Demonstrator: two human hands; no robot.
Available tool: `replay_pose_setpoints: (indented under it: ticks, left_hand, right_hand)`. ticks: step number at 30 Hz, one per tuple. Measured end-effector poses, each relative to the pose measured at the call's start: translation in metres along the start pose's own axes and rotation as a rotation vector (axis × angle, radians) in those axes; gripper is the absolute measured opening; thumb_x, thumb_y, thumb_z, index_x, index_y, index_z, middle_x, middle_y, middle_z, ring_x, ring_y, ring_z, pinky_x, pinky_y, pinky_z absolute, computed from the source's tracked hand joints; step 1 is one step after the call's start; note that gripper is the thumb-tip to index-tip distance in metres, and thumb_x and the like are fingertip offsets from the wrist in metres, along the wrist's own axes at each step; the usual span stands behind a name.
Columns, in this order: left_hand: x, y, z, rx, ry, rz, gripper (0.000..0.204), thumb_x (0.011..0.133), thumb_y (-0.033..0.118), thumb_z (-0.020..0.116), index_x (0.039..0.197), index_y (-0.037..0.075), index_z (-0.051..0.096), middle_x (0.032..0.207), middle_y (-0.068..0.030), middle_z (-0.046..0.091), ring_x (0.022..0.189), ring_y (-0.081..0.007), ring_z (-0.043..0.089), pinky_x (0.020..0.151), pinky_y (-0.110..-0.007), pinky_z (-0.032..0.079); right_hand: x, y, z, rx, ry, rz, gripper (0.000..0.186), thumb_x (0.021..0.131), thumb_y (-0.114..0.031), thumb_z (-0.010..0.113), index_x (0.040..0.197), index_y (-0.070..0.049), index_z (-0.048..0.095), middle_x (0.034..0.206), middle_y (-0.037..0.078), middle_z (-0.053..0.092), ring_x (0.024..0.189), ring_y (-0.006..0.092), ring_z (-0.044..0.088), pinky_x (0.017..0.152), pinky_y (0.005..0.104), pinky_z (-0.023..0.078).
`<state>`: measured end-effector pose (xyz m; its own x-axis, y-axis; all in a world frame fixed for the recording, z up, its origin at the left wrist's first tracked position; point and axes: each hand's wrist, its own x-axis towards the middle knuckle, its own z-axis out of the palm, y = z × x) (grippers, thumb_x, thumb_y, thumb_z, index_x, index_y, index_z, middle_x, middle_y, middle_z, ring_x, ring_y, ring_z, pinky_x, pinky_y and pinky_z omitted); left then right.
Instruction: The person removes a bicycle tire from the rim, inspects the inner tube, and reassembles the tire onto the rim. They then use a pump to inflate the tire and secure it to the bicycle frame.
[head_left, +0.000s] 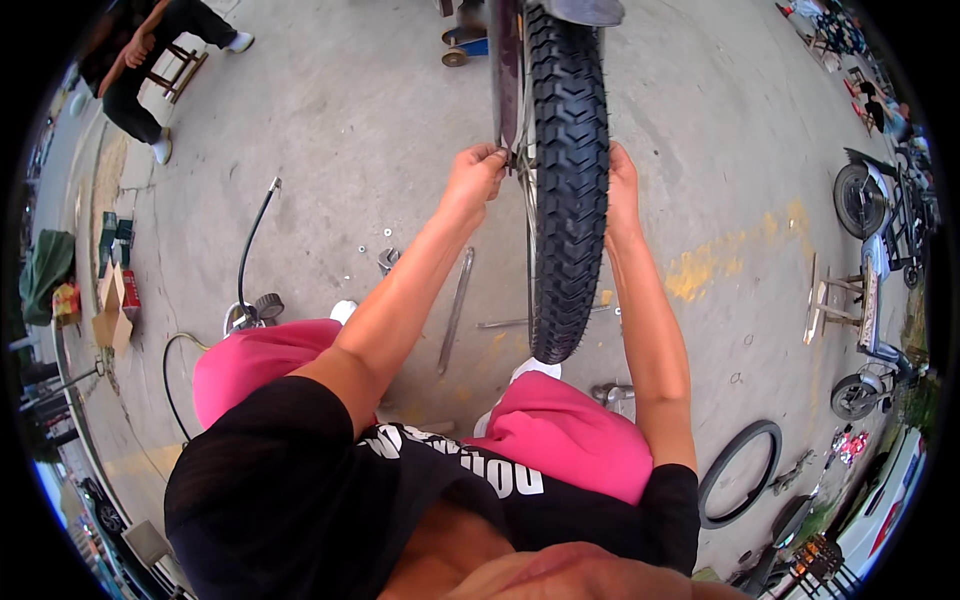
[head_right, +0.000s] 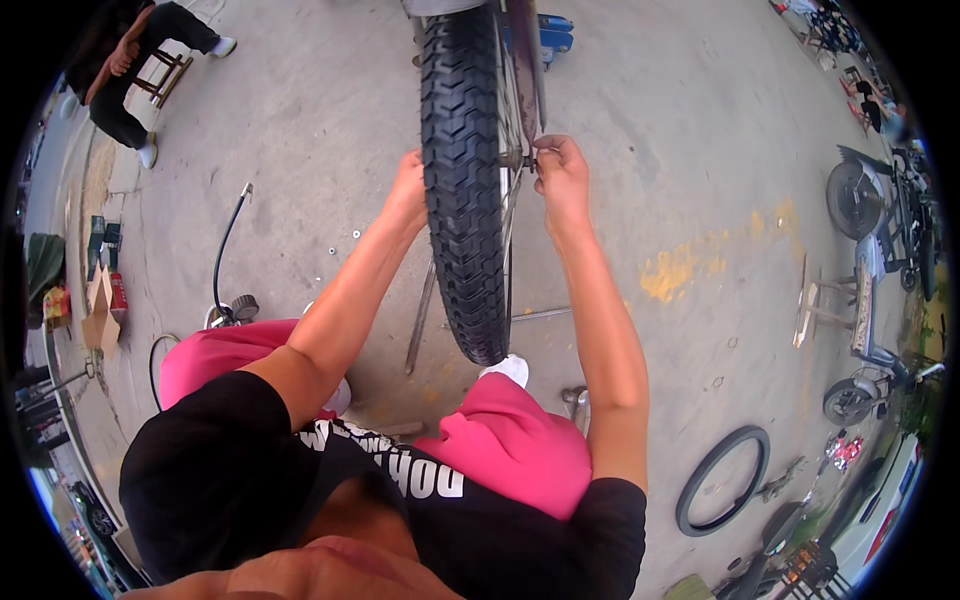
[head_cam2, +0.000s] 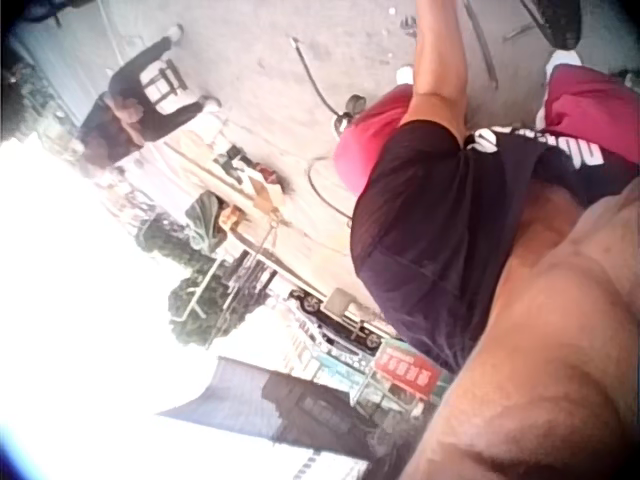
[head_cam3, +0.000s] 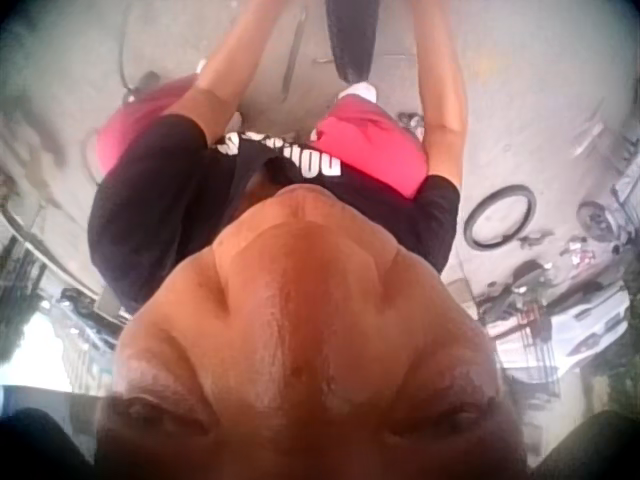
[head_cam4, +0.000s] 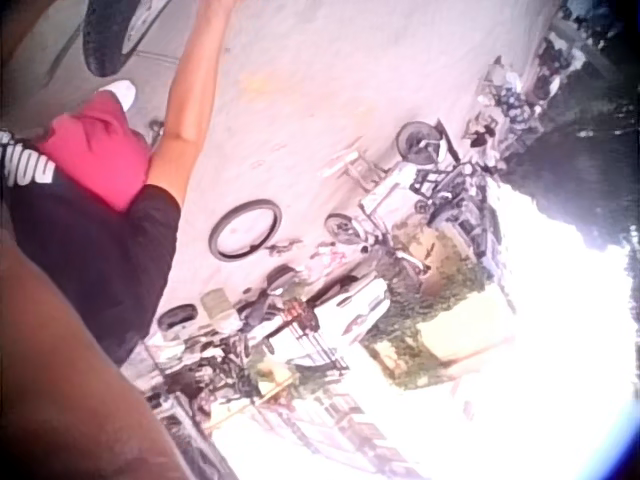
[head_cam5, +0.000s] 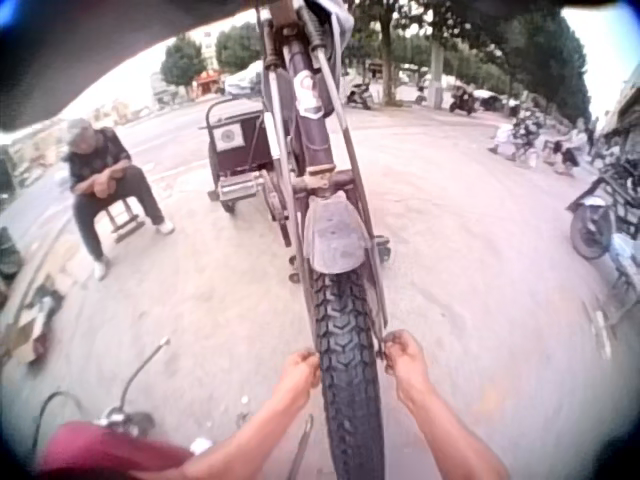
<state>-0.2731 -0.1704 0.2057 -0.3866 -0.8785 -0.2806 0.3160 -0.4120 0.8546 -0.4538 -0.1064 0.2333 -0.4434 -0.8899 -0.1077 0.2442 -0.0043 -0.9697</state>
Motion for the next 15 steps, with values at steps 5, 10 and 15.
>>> replay_pose_setpoints:
  ticks: [5, 10, 15]
  left_hand:
    - [-0.035, 0.013, -0.009, -0.076, 0.045, -0.013, 0.011, 0.089, 0.011, 0.052, 0.082, 0.003, 0.055, 0.059, 0.0023, 0.044, 0.044, -0.0050, 0.031, 0.040, -0.022, 0.021]
    - [-0.029, 0.004, -0.051, 0.001, 0.010, -0.091, 0.009, 0.090, 0.009, 0.051, 0.085, 0.001, 0.055, 0.063, -0.0011, 0.048, 0.045, -0.0095, 0.038, 0.042, -0.022, 0.030]
    - [-0.039, 0.024, -0.056, 0.002, 0.036, 0.038, 0.011, 0.092, 0.015, 0.052, 0.084, 0.008, 0.051, 0.059, 0.0001, 0.044, 0.044, -0.0113, 0.039, 0.041, -0.024, 0.033]
  right_hand:
    - [-0.014, 0.014, 0.009, -0.123, 0.002, 0.073, 0.017, 0.083, -0.006, 0.047, 0.096, -0.004, 0.058, 0.074, -0.001, 0.050, 0.063, 0.0075, 0.042, 0.052, 0.0234, 0.033]
    - [-0.020, 0.013, 0.029, -0.101, -0.039, 0.099, 0.015, 0.085, -0.006, 0.045, 0.092, -0.007, 0.058, 0.071, -0.004, 0.047, 0.062, 0.0049, 0.038, 0.051, 0.0217, 0.030]
    - [-0.030, 0.001, 0.044, -0.083, -0.042, -0.022, 0.015, 0.086, -0.007, 0.046, 0.095, -0.007, 0.058, 0.075, 0.000, 0.053, 0.067, 0.0084, 0.042, 0.058, 0.0241, 0.034]
